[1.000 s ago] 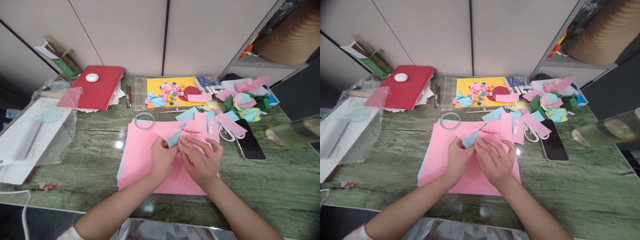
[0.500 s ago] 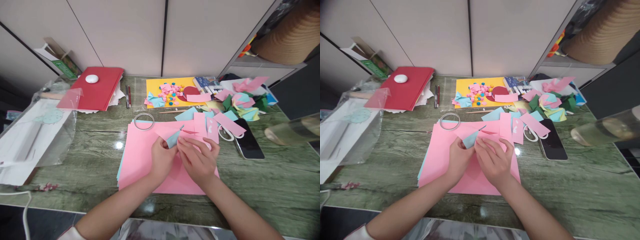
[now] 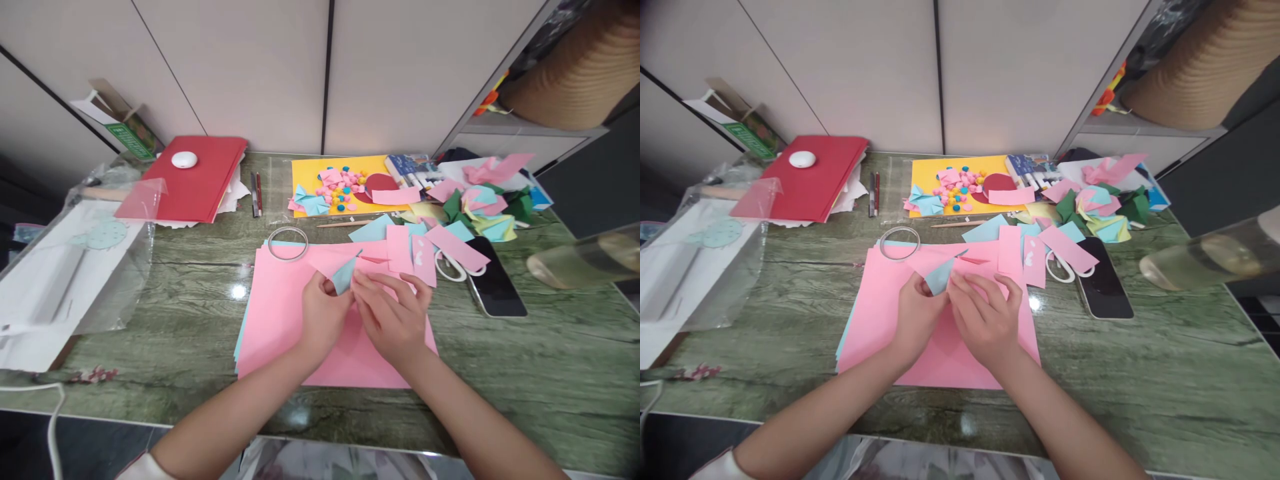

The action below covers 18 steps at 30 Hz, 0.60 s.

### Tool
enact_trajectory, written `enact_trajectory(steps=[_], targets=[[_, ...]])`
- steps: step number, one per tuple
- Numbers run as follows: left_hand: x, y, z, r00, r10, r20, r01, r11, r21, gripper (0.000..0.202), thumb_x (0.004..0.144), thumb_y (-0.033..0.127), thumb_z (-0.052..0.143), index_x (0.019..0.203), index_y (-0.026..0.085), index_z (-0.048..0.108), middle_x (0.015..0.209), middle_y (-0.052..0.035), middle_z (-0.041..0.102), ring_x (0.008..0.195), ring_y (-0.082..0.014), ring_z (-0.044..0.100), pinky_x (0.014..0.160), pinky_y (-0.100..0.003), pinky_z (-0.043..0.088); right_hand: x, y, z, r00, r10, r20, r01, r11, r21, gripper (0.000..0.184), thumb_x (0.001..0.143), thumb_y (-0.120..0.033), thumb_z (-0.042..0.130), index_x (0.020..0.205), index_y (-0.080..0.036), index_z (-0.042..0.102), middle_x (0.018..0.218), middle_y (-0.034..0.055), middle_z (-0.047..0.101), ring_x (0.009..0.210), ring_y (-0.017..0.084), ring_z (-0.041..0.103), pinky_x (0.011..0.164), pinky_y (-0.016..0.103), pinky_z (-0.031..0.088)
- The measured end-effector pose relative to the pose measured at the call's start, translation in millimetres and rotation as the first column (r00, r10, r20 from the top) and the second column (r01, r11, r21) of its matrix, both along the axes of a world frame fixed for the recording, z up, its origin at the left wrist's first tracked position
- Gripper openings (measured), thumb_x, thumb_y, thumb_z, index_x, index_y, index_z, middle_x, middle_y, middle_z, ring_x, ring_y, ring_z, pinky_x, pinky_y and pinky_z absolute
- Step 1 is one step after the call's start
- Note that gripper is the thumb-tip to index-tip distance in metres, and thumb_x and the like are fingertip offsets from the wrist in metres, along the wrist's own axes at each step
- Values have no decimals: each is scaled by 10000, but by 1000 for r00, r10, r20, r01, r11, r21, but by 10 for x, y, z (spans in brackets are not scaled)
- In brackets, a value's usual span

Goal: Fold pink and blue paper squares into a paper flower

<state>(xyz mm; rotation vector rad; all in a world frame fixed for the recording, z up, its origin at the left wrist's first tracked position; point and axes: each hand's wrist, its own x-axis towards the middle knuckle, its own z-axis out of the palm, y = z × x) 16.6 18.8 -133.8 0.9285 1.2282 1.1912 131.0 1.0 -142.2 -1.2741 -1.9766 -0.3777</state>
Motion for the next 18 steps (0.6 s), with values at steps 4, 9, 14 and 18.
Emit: enact_trajectory(steps=[4, 9, 14, 18], targets=[[2, -3, -4, 997, -16, 77, 17, 1000, -11, 228, 651, 77, 591, 860, 167, 575, 715, 7, 643, 677, -136, 600, 610, -224, 453, 15, 5, -9, 1000, 22, -1, -22, 998, -50, 234, 790, -102, 569, 988, -225, 590, 1053, -9, 684, 981, 170, 608, 928, 383, 303], [-8, -28, 44, 929, -62, 364, 65, 998, 5, 310, 645, 30, 565, 912, 186, 565, 770, 13, 636, 730, -122, 592, 647, -215, 445, 30, 10, -26, 1000, 13, 5, -13, 998, -62, 237, 805, -142, 567, 1028, -219, 583, 1089, -3, 667, 1059, 215, 567, 935, 423, 289], [-37, -21, 66, 879, 16, 476, 22, 997, -74, 147, 714, 108, 605, 835, 177, 559, 800, 8, 620, 732, -101, 572, 683, -224, 450, 38, 5, -63, 1000, 18, 18, -16, 997, -78, 290, 790, -153, 585, 1066, -244, 589, 1155, -5, 633, 1139, 251, 500, 941, 447, 287], [-39, 6, 67, 840, 10, 542, 48, 995, -92, 122, 739, 148, 619, 825, 183, 539, 765, 20, 602, 718, -94, 567, 691, -234, 464, 44, 5, -26, 999, 36, -37, -39, 996, -82, 279, 789, -161, 579, 1049, -258, 608, 1219, 47, 590, 1159, 270, 469, 913, 452, 323]])
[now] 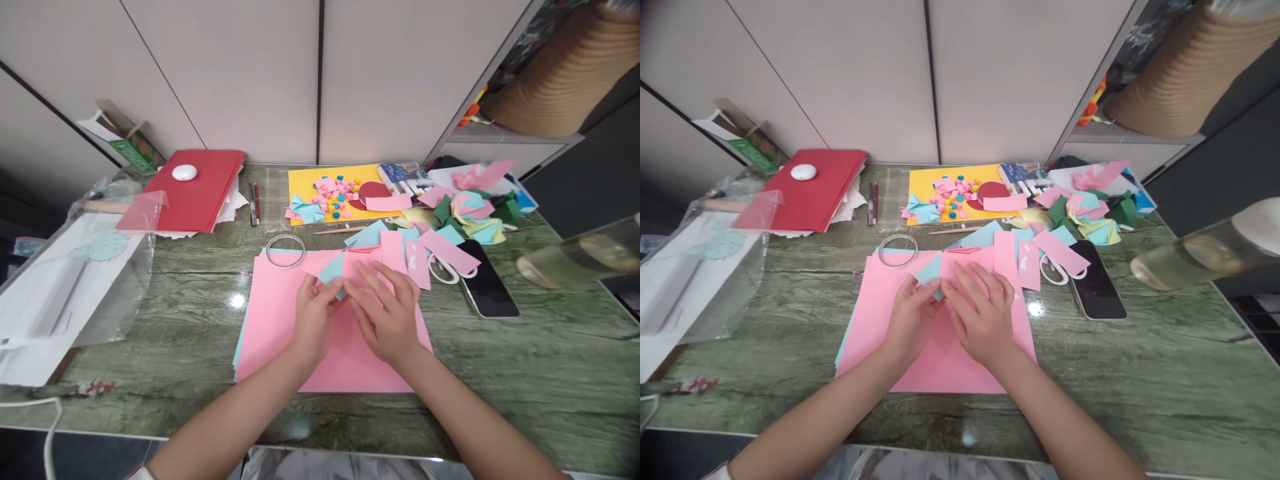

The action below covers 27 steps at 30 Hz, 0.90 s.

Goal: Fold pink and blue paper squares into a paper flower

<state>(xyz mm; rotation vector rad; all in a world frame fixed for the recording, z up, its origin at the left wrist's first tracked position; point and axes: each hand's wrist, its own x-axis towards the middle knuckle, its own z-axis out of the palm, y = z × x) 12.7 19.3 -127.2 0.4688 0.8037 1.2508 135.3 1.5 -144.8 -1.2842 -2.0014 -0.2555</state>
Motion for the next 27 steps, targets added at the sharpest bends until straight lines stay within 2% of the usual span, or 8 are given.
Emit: enact_trajectory(steps=[5, 8, 11, 13, 15, 18, 22, 27], targets=[[1, -2, 4, 1000, -11, 5, 11, 1000, -29, 131, 741, 169, 636, 748, 171, 505, 719, 34, 576, 700, -85, 561, 749, -272, 489, 61, 38, 74, 920, -54, -388, 6, 992, -125, 148, 795, -195, 563, 931, -242, 597, 1209, 76, 517, 1139, 246, 459, 926, 429, 364], [4, -6, -3, 999, -37, -27, 38, 999, 10, 120, 763, 185, 619, 834, 181, 522, 802, 12, 608, 790, -111, 582, 798, -318, 490, 129, 92, 67, 722, -199, -662, -30, 948, -318, 242, 765, -304, 605, 982, -240, 516, 961, 47, 537, 932, 210, 539, 814, 391, 431], [12, -5, -6, 995, -69, -76, 73, 996, 57, 201, 779, 208, 607, 961, 204, 523, 895, -12, 635, 856, -139, 598, 806, -325, 487, 159, 130, 69, 501, -303, -811, -298, 819, -490, 360, 747, -337, 631, 1053, -267, 455, 740, -25, 537, 697, 162, 553, 675, 332, 460], [16, 0, 6, 989, -106, -100, 114, 991, 76, 255, 783, 218, 604, 1022, 211, 517, 940, -28, 645, 867, -153, 607, 786, -316, 490, 146, 139, 90, 374, -353, -857, -434, 751, -499, 420, 711, -309, 675, 1066, -274, 455, 747, -27, 591, 698, 160, 578, 665, 317, 468], [15, 9, 26, 982, -147, -117, 157, 984, 87, 288, 787, 224, 598, 1062, 205, 515, 983, -49, 651, 879, -169, 614, 757, -307, 491, 125, 141, 113, 283, -383, -879, -478, 739, -475, 450, 680, -284, 707, 1065, -264, 475, 791, -8, 643, 725, 168, 600, 663, 310, 472], [3, 29, 47, 977, -175, -122, 185, 980, 72, 310, 766, 223, 622, 1060, 188, 533, 1000, -67, 661, 875, -181, 624, 741, -297, 488, 109, 152, 119, 223, -404, -887, -465, 756, -461, 427, 659, -270, 725, 1030, -243, 515, 774, 3, 675, 712, 172, 614, 655, 306, 470], [-18, 42, 29, 976, -182, -119, 187, 982, 30, 363, 738, 227, 656, 1078, 193, 534, 967, -66, 672, 834, -177, 629, 722, -308, 495, 127, 175, 76, 222, -398, -890, -418, 786, -455, 429, 618, -225, 755, 987, -239, 537, 731, -18, 678, 673, 154, 608, 668, 297, 464], [-23, 41, -6, 975, -139, -171, 147, 988, 36, 362, 710, 204, 685, 1041, 161, 545, 919, -76, 690, 789, -165, 637, 731, -294, 482, 136, 172, 60, 198, -411, -890, -450, 769, -454, 422, 645, -274, 739, 1014, -246, 537, 773, -12, 683, 692, 158, 614, 663, 293, 471]])
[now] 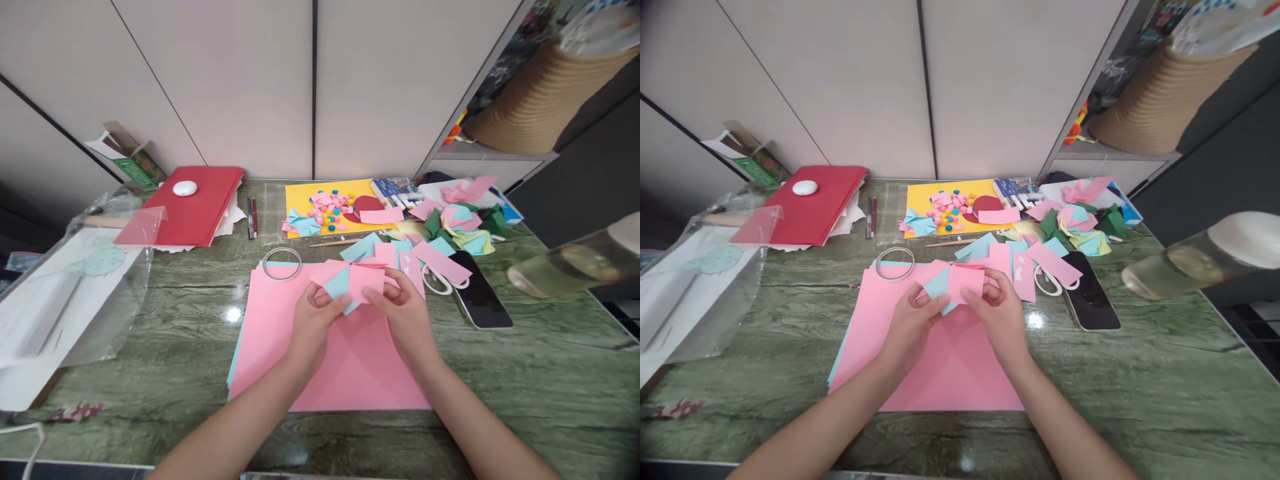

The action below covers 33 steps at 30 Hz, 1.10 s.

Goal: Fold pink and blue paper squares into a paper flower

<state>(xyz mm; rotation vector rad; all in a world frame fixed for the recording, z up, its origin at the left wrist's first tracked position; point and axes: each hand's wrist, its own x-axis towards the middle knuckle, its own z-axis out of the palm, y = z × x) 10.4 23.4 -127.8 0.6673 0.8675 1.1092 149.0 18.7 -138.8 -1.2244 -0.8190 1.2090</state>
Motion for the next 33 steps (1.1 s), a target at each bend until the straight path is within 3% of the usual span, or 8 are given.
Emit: enact_trajectory(steps=[7, 12, 18, 24, 28, 33], targets=[[24, 4, 16, 996, -22, -82, 27, 998, 53, 396, 677, 181, 706, 1030, 156, 530, 868, -69, 710, 791, -187, 653, 745, -306, 479, -18, 12, 18, 989, 96, -115, -98, 995, -13, 443, 661, -283, 727, 1065, -236, 550, 1045, 45, 648, 951, 207, 597, 810, 334, 479], [37, -16, 4, 999, -42, -21, 43, 997, 63, 309, 702, 195, 679, 974, 157, 538, 903, -78, 698, 805, -191, 648, 745, -321, 479, -16, 18, 8, 969, 123, -212, -130, 991, -20, 405, 662, -257, 721, 1028, -220, 551, 1003, 48, 651, 911, 204, 607, 791, 338, 487], [70, -38, -7, 999, 29, 43, -27, 999, -47, 290, 659, 200, 715, 909, 165, 573, 869, -37, 675, 764, -158, 627, 660, -259, 462, -70, -19, -35, 993, 42, -113, -45, 999, -23, 486, 636, -270, 741, 1066, -251, 515, 931, 20, 676, 828, 186, 628, 740, 321, 494], [73, -31, -60, 997, 83, 6, -82, 994, -77, 310, 613, 224, 760, 857, 145, 587, 826, -42, 684, 734, -155, 633, 718, -282, 471, -119, -60, -58, 996, 37, -83, -41, 998, -49, 562, 642, -282, 736, 1125, -264, 450, 898, 11, 676, 814, 185, 634, 749, 337, 498], [79, -42, -62, 994, 88, -66, -90, 996, -19, 386, 595, 218, 766, 931, 145, 589, 890, -60, 693, 761, -166, 641, 701, -281, 483, -125, -62, -61, 995, -6, -96, 5, 1000, -16, 451, 628, -270, 744, 1011, -240, 507, 971, 26, 644, 869, 185, 612, 778, 338, 494], [91, -51, -54, 995, 39, -92, -41, 999, -18, 415, 578, 205, 767, 950, 150, 590, 955, -73, 690, 785, -172, 642, 708, -284, 485, -116, -47, -80, 982, -42, -182, 33, 998, -52, 413, 599, -227, 757, 944, -218, 530, 892, 8, 643, 771, 162, 615, 708, 308, 505]])
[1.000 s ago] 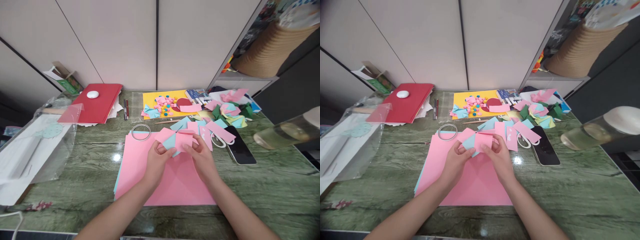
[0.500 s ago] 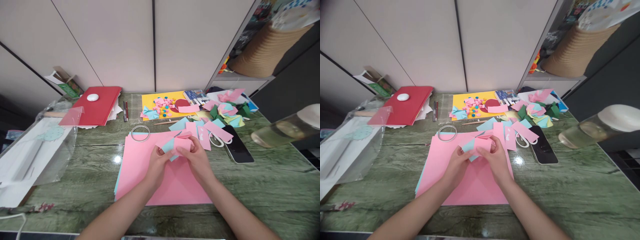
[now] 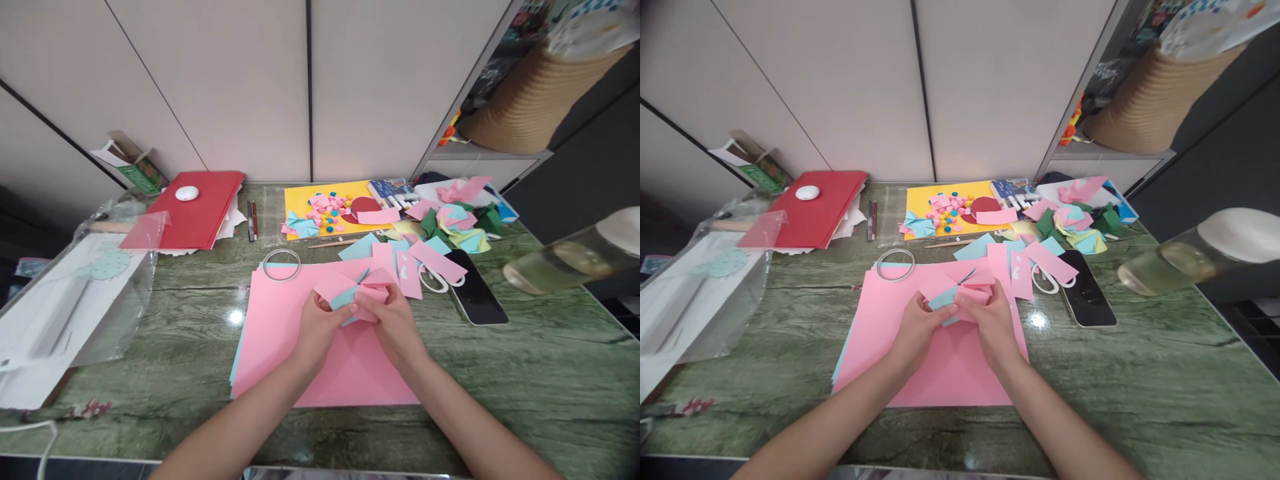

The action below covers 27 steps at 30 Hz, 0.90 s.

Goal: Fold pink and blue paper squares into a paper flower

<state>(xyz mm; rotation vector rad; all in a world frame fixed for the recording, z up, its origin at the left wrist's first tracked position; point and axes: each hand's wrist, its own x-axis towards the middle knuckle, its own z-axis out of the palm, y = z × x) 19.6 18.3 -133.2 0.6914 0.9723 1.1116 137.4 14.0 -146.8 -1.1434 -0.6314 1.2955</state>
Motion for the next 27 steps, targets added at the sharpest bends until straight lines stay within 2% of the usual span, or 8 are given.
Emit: enact_trajectory(steps=[5, 12, 18, 21, 23, 27], targets=[[12, -13, -35, 1000, -3, 1, 3, 1000, 18, 399, 605, 199, 747, 968, 157, 586, 968, -73, 683, 820, -178, 635, 725, -289, 482, 9, -9, -1, 1000, -10, -17, 9, 1000, -17, 403, 577, -224, 770, 891, -230, 517, 817, -30, 630, 712, 142, 606, 657, 280, 501], [12, -18, -31, 996, 59, -62, -58, 998, 15, 445, 603, 212, 761, 995, 144, 562, 1024, -99, 665, 882, -193, 631, 742, -283, 483, 10, -4, -5, 993, 110, -31, -109, 994, 21, 423, 630, -231, 741, 973, -241, 492, 913, 2, 635, 817, 171, 613, 743, 325, 496], [8, -26, -33, 998, 23, -67, -20, 999, 48, 398, 619, 227, 748, 959, 160, 553, 971, -82, 684, 863, -200, 641, 735, -301, 490, 28, 4, -1, 997, 56, -57, -54, 998, 41, 433, 598, -174, 748, 948, -235, 500, 899, -3, 630, 804, 173, 617, 717, 315, 503], [0, -27, -28, 999, -9, -48, 12, 998, 55, 420, 616, 217, 750, 976, 165, 539, 969, -81, 691, 860, -203, 651, 738, -308, 497, 27, -1, 27, 998, 32, -53, -29, 998, 58, 442, 606, -180, 746, 967, -236, 498, 969, 12, 632, 827, 169, 616, 750, 321, 498], [-8, -26, -24, 999, -1, -51, 3, 999, 48, 435, 609, 213, 755, 980, 164, 534, 968, -84, 694, 854, -205, 656, 733, -310, 502, 23, -6, 42, 998, 40, -47, -37, 998, 59, 446, 615, -191, 743, 983, -240, 495, 999, 17, 630, 847, 170, 614, 767, 325, 494], [-20, -21, -29, 999, 19, -26, -17, 999, 50, 421, 609, 210, 753, 959, 154, 525, 912, -77, 700, 788, -203, 665, 681, -308, 511, 15, -10, 41, 995, 91, -31, -90, 995, 33, 454, 611, -215, 754, 990, -243, 507, 906, -1, 644, 785, 167, 617, 706, 304, 499]])
